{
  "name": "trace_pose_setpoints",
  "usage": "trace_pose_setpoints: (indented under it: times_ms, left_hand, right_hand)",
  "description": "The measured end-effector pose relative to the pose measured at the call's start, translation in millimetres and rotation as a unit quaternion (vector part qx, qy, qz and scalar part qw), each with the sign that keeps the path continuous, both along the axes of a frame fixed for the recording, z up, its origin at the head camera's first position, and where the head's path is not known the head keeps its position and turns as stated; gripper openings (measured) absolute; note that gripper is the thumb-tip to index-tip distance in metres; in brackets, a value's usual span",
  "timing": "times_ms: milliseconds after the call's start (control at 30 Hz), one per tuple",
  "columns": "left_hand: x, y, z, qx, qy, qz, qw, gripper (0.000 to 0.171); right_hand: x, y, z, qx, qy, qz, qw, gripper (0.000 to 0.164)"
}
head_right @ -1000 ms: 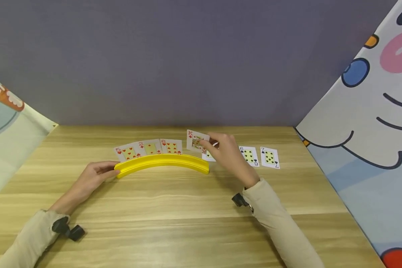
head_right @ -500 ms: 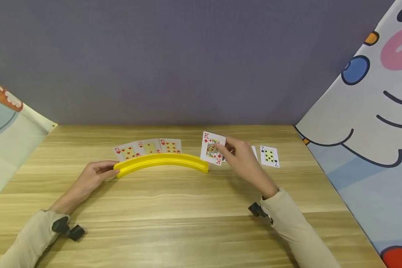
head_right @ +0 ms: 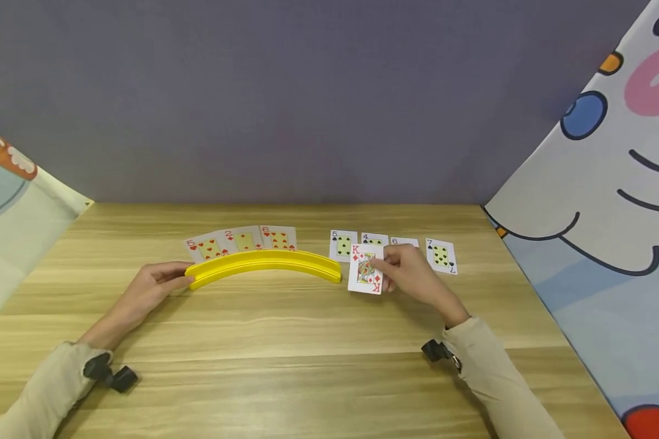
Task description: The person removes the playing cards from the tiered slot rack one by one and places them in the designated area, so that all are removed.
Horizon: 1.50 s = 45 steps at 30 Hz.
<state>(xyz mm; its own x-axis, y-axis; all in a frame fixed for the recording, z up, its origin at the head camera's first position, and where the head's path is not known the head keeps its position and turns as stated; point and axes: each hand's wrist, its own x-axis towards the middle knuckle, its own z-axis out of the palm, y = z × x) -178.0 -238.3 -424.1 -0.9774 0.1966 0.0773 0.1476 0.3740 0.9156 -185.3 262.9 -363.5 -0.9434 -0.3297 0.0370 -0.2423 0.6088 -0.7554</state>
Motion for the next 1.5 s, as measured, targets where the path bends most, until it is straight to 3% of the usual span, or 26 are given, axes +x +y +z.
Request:
trace_pose_setpoints:
  times_ms: [200,567,1067,1500]
  left_hand:
    - [0.5,2.2,1.3,0.009,0.0,-0.006,0.9999,0.035]
    - [-0.3,0.4,1.0,0.009,-0.009,-0.007,0.9999,0.035]
    - [-1.2,1.3,0.5,-0.003,-0.011,0.001,0.9999,0.036]
    - [-0.4,1.8,2.5,-0.003,-0.016,0.004,0.9999,0.035]
  right_hand:
    - [-3.7,2.3,-20.8,0.011,-0.053,0.016,0.998,0.032]
    - [-3.8,-4.7,-30.4,0.037,-0.086,0.007,0.996,0.033]
    - [-0.9,-9.5,-34.2,0.082,-0.076,-0.029,0.993,0.04]
    - [0.3,-8.2,-32.9,0.086,-0.085,-0.039,0.992,0.039]
